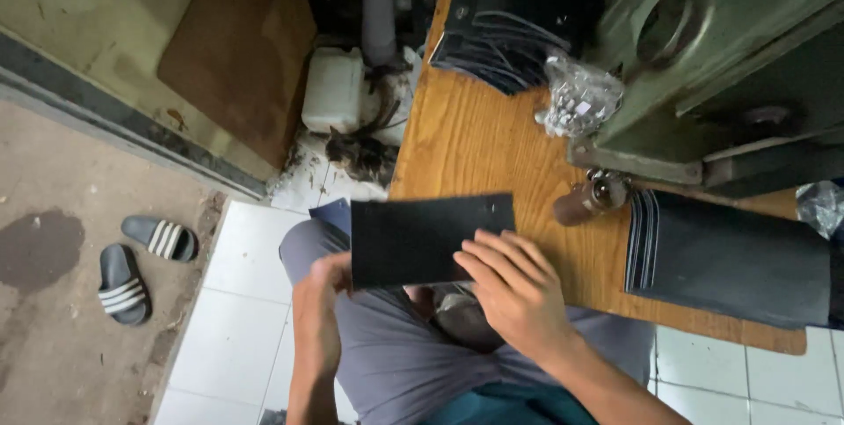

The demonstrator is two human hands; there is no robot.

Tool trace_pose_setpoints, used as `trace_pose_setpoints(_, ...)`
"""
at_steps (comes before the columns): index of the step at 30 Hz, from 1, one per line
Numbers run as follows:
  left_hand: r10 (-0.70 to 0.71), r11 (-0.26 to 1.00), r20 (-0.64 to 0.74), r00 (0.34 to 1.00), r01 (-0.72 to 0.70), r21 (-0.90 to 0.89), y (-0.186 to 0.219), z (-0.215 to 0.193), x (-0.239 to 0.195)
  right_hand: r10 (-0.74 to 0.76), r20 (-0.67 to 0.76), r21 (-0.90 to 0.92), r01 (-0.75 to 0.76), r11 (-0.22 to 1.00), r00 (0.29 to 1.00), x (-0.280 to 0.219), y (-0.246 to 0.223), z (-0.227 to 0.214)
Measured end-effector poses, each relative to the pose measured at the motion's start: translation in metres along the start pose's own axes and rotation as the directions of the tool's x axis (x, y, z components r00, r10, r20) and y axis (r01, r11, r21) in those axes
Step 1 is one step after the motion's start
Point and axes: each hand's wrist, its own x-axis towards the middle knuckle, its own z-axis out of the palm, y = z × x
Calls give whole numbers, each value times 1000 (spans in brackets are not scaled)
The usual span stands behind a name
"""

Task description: The person sits at a low wooden table in a leather workshop and attaches metal snap fasteners to black leather pieces. They position a snap component on the leather, set it using a handheld setter tool, and use a bench press machine to crimp snaps, also handling floral fabric pieces and stacking finished leather items.

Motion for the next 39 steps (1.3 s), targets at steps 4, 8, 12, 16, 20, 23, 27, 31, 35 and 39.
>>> trace_pose_setpoints(4,195,935,97,976,-155,-320,-22,14,-8,346,-23,506,-287,813,938,9,-23,-25)
trace_pose_setpoints(8,6,990,53,999,2,-144,-24,39,-19,629,164,755,-508,416,760,-2,-28,-9)
trace_pose_setpoints(12,-134,989,21,991,135,-52,-15,52,-23,694,145,572,-632,523,706,-15,-20,0)
trace_pose_setpoints(16,106,992,64,992,-110,65,13,66,1,657,381,672,-683,287,651,-28,-7,-11)
trace_pose_setpoints(20,121,992,94,988,-118,-41,41,85,47,548,357,683,-611,399,756,-51,5,-20)
trace_pose_setpoints(23,203,956,184,962,-154,-248,71,115,90,596,388,628,-675,387,703,-71,10,-24)
trace_pose_setpoints(27,133,935,256,957,-35,-354,75,166,160,553,417,587,-679,441,721,-91,15,-27)
trace_pose_setpoints(31,273,906,321,907,-130,-403,31,204,267,536,356,590,-629,506,766,-106,13,-27)
trace_pose_setpoints(35,141,889,238,961,-17,-457,46,213,294,542,429,561,-684,467,722,-115,15,-25)
trace_pose_setpoints(39,452,890,126,883,-456,4,23,186,272,564,370,603,-653,458,738,-128,22,-17)
